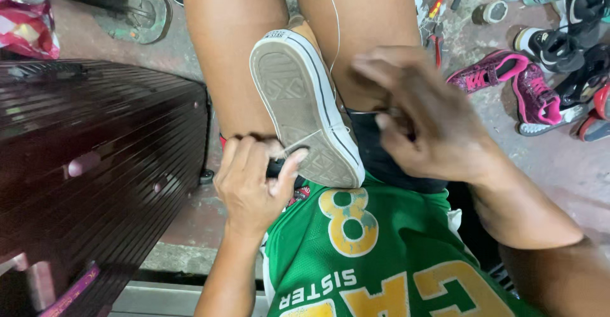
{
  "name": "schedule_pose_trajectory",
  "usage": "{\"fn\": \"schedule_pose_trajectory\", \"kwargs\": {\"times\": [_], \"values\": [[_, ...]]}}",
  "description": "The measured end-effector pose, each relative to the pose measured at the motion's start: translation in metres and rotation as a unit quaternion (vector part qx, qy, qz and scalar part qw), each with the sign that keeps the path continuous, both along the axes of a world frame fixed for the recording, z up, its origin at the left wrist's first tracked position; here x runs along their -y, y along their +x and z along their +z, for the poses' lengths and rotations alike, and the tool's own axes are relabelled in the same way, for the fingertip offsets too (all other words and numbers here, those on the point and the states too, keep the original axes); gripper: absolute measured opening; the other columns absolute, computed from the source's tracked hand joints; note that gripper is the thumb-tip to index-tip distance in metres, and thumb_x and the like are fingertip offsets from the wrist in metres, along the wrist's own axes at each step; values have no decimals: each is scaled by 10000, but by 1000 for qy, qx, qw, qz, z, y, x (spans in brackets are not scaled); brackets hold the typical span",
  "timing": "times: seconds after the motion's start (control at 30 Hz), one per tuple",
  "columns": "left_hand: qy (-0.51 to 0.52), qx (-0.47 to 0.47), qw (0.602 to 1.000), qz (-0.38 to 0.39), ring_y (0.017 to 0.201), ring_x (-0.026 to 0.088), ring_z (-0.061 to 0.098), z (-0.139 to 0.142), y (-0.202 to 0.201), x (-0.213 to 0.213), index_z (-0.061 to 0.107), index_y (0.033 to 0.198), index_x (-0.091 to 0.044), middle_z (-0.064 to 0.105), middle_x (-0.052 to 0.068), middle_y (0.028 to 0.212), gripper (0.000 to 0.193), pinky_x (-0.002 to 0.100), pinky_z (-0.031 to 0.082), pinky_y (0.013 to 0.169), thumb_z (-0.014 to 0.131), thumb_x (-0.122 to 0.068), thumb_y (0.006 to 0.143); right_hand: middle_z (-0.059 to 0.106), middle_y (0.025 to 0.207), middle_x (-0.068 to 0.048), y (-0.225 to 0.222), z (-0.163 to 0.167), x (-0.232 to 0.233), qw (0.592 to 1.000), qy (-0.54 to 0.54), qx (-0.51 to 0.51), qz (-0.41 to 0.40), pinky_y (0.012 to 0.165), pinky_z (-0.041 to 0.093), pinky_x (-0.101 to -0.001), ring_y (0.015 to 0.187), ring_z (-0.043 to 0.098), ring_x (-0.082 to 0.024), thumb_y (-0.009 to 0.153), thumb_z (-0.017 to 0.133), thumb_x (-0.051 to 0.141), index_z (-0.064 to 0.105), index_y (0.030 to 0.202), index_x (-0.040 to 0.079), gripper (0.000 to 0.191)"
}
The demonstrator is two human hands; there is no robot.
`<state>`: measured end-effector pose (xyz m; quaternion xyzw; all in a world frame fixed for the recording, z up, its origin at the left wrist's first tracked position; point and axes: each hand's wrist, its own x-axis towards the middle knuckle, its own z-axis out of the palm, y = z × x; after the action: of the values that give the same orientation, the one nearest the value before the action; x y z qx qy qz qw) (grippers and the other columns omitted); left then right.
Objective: The person is repairing a shoe by hand-stitching the sole to the upper. They use a needle and white thread, repeatedly pushing the needle through the sole and pulling the thread tight to secure the bond.
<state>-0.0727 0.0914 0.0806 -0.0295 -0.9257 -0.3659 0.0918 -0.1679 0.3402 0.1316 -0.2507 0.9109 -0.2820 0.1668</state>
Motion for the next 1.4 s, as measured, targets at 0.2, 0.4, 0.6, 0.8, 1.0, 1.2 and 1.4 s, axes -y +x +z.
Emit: {"fn": "schedule_pose_trajectory", "kwargs": {"times": [0.2,0.4,0.6,0.8,1.0,1.2,1.4], "values": [[89,6,996,-10,605,298,435,-7,-15,0,424,613,-44,442,106,629,477,424,343,570,834,-59,856,699,1085,-118,-5,-22,22,994,0,-85,71,648,543,-437,852,707,-309,835,745,122,515,1444,77,653],[22,-52,998,-29,611,287,464,-13,-23,6,487,648,-44,491,108,661,397,416,372,570,801,2,888,732,869,-37,-9,-25,11,996,-32,-9,86,685,544,-415,807,709,-253,863,750,116,682,968,111,126],[79,-46,995,27,730,245,559,-12,-20,20,517,735,-32,598,125,831,331,355,442,654,725,-4,991,676,840,-88,-14,-23,-8,984,-133,116,37,653,520,-347,807,662,-234,879,709,87,673,917,50,64],[538,165,825,49,748,199,629,11,-6,11,600,924,-46,661,107,889,101,284,498,588,600,-123,989,656,1166,-177,-10,-28,-16,880,-403,240,-78,798,516,-297,1033,658,-222,1005,524,90,588,886,35,145],[27,11,997,-73,849,285,608,23,-28,2,668,1042,-52,642,82,947,151,392,496,755,778,-123,967,703,1083,-194,-7,-37,-19,652,-652,371,-109,947,517,-331,1062,703,-263,1032,538,133,624,903,45,179],[-35,6,994,-102,777,311,538,25,-44,-3,626,844,-47,544,94,808,319,426,452,674,899,-212,830,606,753,-83,-4,-40,-26,685,-630,346,-117,748,546,-394,704,634,-173,1051,548,189,558,890,69,201],[-30,5,998,-63,659,297,468,17,-52,-2,495,653,-65,461,81,673,542,409,390,581,967,-322,729,525,694,-33,-2,-51,-20,733,-574,355,-85,607,488,-274,630,506,-103,1132,536,179,525,910,58,253]]}}
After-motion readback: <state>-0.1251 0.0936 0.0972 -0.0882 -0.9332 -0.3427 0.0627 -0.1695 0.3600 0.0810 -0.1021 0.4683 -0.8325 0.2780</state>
